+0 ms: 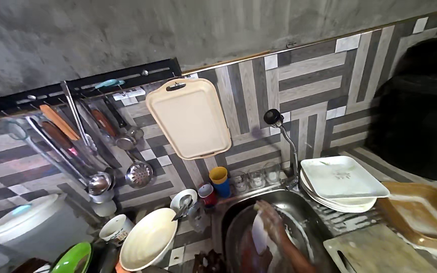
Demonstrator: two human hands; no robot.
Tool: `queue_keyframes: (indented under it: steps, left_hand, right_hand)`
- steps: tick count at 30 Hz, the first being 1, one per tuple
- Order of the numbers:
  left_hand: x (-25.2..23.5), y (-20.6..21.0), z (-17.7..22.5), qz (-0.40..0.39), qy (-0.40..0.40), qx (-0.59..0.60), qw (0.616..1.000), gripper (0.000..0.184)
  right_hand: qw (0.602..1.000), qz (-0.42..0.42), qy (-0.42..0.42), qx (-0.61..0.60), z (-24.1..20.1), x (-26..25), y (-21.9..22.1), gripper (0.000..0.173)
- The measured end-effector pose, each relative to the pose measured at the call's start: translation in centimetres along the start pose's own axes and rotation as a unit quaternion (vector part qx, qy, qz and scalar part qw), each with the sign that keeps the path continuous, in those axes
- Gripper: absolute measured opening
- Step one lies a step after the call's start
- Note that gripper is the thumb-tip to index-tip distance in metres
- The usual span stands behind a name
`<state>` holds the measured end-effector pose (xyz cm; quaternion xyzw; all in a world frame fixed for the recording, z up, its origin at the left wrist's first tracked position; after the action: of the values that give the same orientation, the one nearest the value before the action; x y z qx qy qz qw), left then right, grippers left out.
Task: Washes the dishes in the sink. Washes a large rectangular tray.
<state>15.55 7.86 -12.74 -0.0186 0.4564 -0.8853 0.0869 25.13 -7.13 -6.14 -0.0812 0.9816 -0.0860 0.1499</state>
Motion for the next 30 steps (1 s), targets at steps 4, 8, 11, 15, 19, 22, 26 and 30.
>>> queue_keyframes:
  steps: [4,8,11,15,19,22,26,30]
  left_hand:
    - [1.0,-0.7,0.3,0.015,-0.033,0.017,0.999,0.097]
    - [4.3,-5.5,6.2,-0.024,-0.088,0.094,0.991,0.086]
    - [3.7,-7.1,6.1,-0.019,-0.083,0.109,0.990,0.085]
    - [1.3,-7.0,7.7,-0.084,-0.007,0.049,0.995,0.077]
    - [1.8,-7.4,9.3,-0.063,0.056,0.057,0.995,0.078]
    - [1.7,-4.9,6.1,0.020,0.081,0.051,0.995,0.081]
    - [1.5,-5.3,6.2,0.004,-0.076,0.082,0.994,0.079]
    - [2.4,-6.5,4.7,0.074,-0.064,0.111,0.989,0.086]
  right_hand:
    - [0.950,0.040,0.262,-0.164,10.0,0.5,-1.9,0.045]
    - [0.909,0.090,0.337,-0.230,14.1,2.4,-1.9,0.043]
    - [0.943,0.090,0.308,-0.083,7.6,0.0,-3.9,0.046]
    - [0.990,-0.049,0.011,0.136,-4.7,0.1,0.3,0.039]
    - [0.986,-0.036,-0.072,0.149,-5.0,0.6,0.9,0.040]
    - [0.976,0.063,0.183,-0.095,4.6,-1.3,-1.8,0.039]
    - [0.916,0.115,0.330,-0.199,12.0,3.0,-1.1,0.044]
    - [0.903,-0.058,0.396,0.153,14.4,4.1,0.0,0.045]
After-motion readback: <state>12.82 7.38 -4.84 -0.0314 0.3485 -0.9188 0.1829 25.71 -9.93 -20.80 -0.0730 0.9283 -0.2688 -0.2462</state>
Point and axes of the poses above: each hand's wrist, its own x-axis away from the middle knuckle, its own y-axis out of the palm, z = x × y, the point moved 10 cm from there along -x, towards the middle knuckle, and after that the axes turned 3 degrees about -z, right-handed, at the moved point
